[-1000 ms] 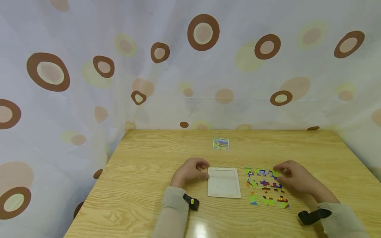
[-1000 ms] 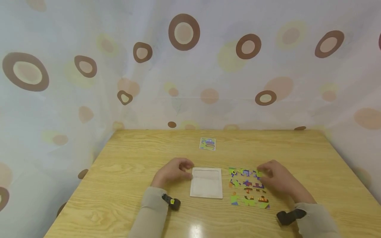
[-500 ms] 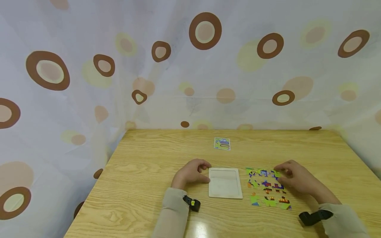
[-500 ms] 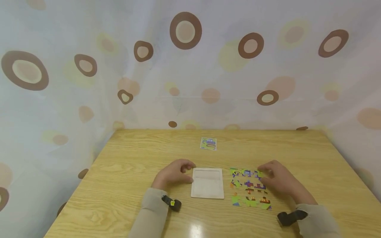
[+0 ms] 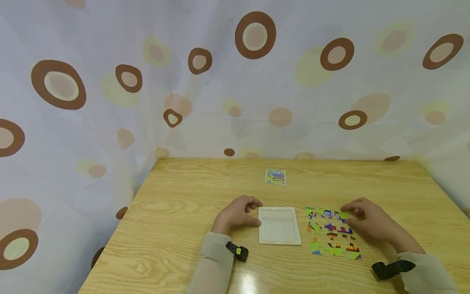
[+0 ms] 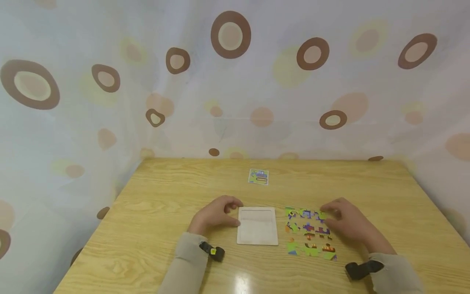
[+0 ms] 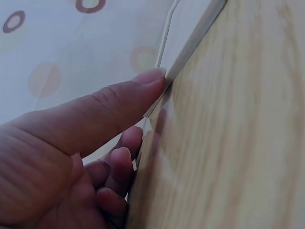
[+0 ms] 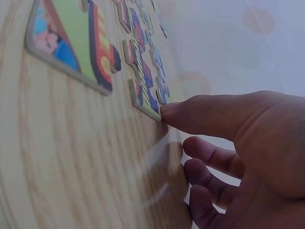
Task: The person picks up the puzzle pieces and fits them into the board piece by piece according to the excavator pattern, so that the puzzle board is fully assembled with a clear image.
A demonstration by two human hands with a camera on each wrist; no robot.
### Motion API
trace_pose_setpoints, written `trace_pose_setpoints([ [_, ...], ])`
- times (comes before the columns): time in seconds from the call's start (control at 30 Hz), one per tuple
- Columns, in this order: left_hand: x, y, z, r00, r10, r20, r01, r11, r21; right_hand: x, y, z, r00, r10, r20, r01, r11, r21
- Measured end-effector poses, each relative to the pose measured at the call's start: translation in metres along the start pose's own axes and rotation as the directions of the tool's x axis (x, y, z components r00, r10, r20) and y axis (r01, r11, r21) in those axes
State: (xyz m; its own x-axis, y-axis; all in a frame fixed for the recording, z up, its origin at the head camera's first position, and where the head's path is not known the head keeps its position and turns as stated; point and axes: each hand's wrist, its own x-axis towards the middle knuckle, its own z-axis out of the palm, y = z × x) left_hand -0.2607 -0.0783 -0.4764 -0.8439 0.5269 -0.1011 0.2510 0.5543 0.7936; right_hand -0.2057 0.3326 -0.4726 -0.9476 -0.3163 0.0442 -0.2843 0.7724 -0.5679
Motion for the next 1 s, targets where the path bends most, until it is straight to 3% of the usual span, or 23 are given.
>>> trace_pose_setpoints([
  [0.23, 0.0, 0.0, -0.001, 1.0, -0.009, -0.007, 0.009, 1.0, 0.001, 0.002, -0.001, -0.003, 1.0, -0.004, -0.017, 0.003, 1.0, -0.011],
  [0.47, 0.001, -0.001, 0.0, 1.0, -0.005, -0.002, 0.005, 1.0, 0.003, 0.003, -0.001, -0.007, 0.999, 0.049, 0.002, -0.049, 0.999, 0.018],
  [1.0, -0.002, 0.0, 0.001, 1.0, -0.005, -0.002, 0.005, 1.0, -0.01, 0.004, -0.026, -0.005, 0.997, -0.048, -0.052, 0.05, 0.998, 0.04],
])
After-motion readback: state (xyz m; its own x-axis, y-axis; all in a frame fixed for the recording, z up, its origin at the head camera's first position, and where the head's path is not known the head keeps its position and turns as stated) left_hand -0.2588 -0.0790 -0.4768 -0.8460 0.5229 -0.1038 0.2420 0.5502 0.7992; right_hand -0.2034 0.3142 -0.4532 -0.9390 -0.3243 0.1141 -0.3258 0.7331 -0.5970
